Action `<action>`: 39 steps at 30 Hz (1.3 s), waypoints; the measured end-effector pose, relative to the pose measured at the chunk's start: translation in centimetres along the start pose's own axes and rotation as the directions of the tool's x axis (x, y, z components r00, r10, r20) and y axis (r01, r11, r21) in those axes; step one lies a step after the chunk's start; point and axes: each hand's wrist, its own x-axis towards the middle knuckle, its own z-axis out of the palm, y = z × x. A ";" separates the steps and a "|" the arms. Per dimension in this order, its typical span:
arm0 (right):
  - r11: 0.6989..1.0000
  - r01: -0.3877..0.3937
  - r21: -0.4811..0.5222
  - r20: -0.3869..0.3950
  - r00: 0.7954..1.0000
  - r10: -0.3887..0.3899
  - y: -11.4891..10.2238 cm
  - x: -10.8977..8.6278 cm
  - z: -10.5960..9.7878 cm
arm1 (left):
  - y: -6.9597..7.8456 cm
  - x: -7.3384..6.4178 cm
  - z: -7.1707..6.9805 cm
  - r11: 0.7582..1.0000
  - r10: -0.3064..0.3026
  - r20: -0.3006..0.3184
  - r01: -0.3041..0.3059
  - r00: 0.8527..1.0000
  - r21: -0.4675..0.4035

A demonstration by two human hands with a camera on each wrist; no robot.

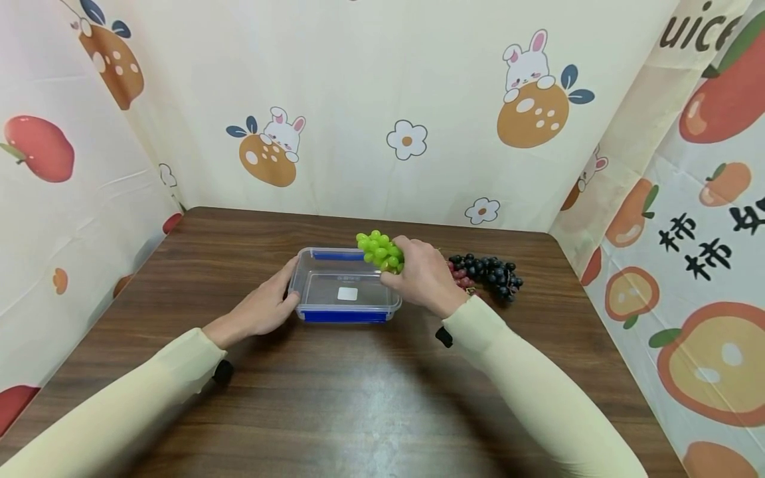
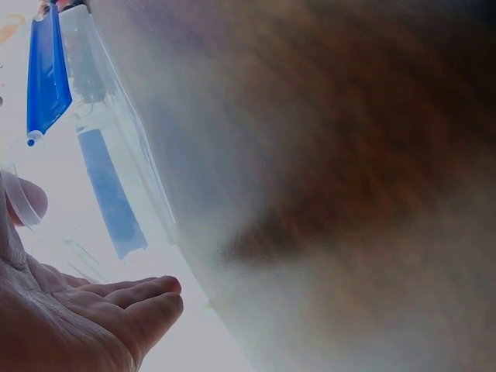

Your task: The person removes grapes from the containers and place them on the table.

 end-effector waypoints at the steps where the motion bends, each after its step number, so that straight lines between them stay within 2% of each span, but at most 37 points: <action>1: 1.000 0.003 -0.004 -0.005 1.000 -0.003 0.1 -0.1 -0.1 | 0.0 0.0 0.0 1.000 0.000 0.000 0.000 1.000 0.000; 11: 1.000 -0.007 -0.025 -0.032 0.999 0.007 0.7 -1.2 -1.0 | 0.1 0.0 0.0 1.000 -0.010 0.003 0.010 1.000 -0.002; 25: 0.999 -0.030 -0.033 -0.030 0.999 0.029 2.2 -2.8 -1.3 | 0.0 -0.1 0.1 1.000 -0.008 0.002 0.008 1.000 -0.008; 39: 0.999 -0.020 -0.037 -0.056 0.998 0.018 3.3 -4.6 -1.3 | 0.0 0.0 -0.1 1.000 -0.007 0.010 0.007 1.000 -0.010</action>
